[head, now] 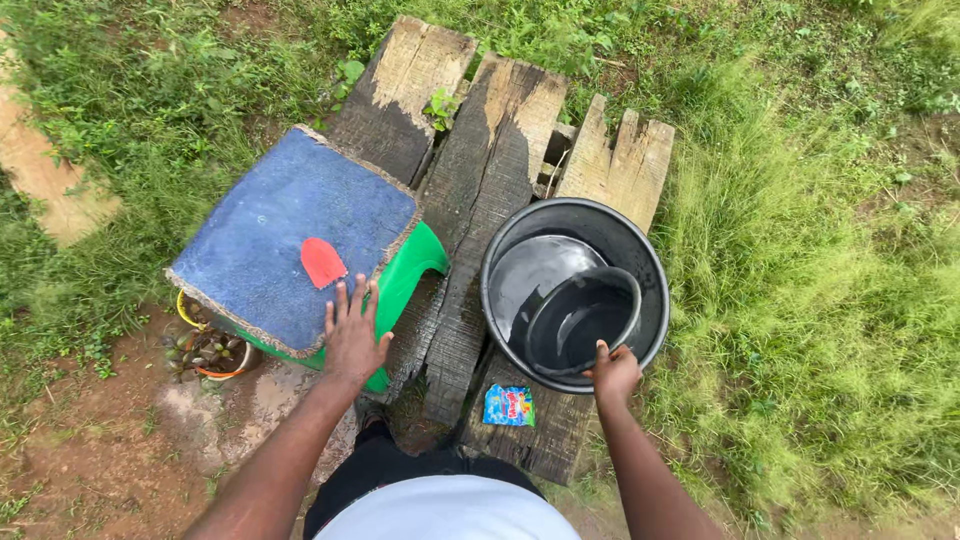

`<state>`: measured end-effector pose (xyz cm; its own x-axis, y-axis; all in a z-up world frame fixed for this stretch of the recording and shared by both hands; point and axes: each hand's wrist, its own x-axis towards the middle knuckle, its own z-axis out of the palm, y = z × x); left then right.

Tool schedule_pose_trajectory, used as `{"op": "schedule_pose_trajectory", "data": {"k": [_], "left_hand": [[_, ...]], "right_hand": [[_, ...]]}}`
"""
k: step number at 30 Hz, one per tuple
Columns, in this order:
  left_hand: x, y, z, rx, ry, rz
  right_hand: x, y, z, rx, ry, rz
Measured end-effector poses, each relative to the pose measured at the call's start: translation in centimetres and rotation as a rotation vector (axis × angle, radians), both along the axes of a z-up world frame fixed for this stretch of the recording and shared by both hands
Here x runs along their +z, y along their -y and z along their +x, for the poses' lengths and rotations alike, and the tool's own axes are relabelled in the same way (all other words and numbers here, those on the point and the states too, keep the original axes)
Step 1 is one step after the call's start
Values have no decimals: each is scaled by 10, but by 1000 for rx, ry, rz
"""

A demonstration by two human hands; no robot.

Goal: The person scrubs the top of a green stool using a small red brush and soapy water, then rinses a black bowl and the stool using water from a larger bucket.

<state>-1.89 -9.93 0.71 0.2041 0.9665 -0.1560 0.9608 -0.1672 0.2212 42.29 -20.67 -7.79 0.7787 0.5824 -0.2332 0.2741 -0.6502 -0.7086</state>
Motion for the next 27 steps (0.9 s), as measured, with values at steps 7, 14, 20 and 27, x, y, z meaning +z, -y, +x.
{"op": "schedule_pose_trajectory", "data": {"k": [7, 14, 20, 27], "left_hand": [[11, 0, 1, 15, -12, -69], [7, 15, -1, 37, 18, -115], [10, 12, -17, 53, 98, -229], [17, 8, -14, 97, 145, -138]], "right_hand": [[-61, -30, 9, 283, 455, -8], [-74, -56, 10, 627, 370, -84], [-41, -43, 43, 217, -652, 123], [8, -15, 49, 200, -739, 308]]}}
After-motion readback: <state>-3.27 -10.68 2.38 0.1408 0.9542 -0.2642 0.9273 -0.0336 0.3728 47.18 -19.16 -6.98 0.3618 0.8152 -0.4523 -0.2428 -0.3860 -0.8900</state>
